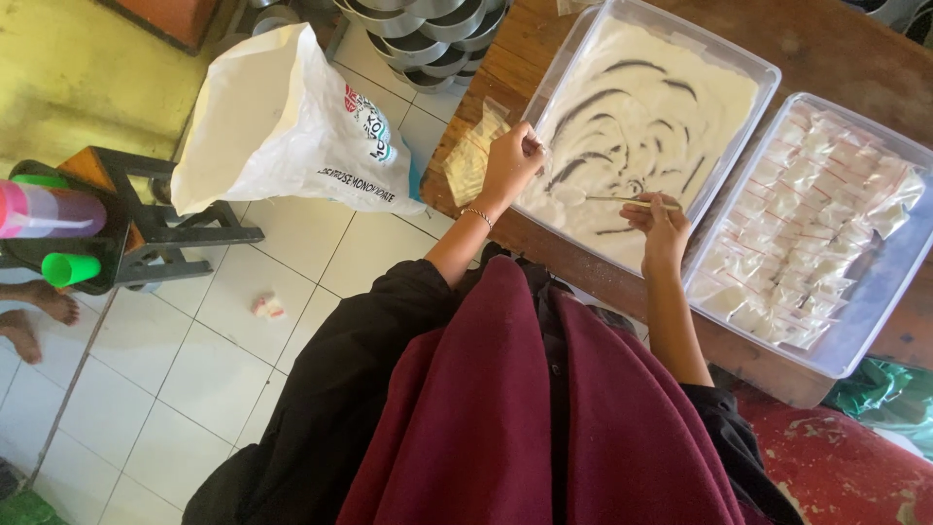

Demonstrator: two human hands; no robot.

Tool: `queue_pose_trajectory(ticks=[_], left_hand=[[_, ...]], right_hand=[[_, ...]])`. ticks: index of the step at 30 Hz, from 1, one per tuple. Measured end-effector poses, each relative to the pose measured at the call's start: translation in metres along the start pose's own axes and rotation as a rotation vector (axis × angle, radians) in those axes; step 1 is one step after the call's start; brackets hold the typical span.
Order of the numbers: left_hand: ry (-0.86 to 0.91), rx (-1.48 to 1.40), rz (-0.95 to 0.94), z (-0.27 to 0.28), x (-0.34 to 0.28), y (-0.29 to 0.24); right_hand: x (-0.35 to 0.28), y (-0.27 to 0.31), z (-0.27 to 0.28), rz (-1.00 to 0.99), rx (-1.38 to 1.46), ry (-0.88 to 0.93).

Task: Packaging small individual food items into plastic bags at a bakery station.

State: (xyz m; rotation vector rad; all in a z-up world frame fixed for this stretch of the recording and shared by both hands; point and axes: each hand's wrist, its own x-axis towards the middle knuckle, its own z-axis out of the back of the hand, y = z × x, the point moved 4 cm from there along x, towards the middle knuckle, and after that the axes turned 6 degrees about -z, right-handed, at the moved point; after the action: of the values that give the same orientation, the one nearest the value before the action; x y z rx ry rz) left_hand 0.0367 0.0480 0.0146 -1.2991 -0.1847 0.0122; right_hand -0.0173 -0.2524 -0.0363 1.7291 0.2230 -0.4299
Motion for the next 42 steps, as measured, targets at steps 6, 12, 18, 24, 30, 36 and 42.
queue_pose_trajectory(ticks=[6, 12, 18, 24, 30, 36, 42], left_hand=[[0.078, -0.084, 0.108, -0.007, -0.002, 0.0], [0.129, -0.016, 0.127, -0.006, -0.001, -0.01], [0.172, 0.013, 0.158, -0.01, 0.002, -0.014], [0.178, 0.065, 0.126, -0.022, 0.009, -0.002], [0.156, 0.115, 0.108, -0.028, 0.012, -0.007], [0.173, 0.025, 0.111, -0.037, 0.013, -0.005], [0.163, 0.037, 0.111, -0.041, 0.014, -0.005]], right_hand=[[-0.01, 0.03, 0.006, 0.035, -0.003, -0.006], [-0.012, 0.066, 0.003, 0.141, -0.004, -0.022], [-0.016, 0.115, -0.033, 0.267, -0.15, 0.069], [-0.005, 0.123, -0.051, 0.275, -0.234, 0.095], [0.0, 0.125, -0.063, 0.284, -0.352, 0.07], [-0.017, 0.158, -0.083, 0.395, -0.546, 0.024], [-0.01, 0.162, -0.082, 0.375, -0.597, 0.032]])
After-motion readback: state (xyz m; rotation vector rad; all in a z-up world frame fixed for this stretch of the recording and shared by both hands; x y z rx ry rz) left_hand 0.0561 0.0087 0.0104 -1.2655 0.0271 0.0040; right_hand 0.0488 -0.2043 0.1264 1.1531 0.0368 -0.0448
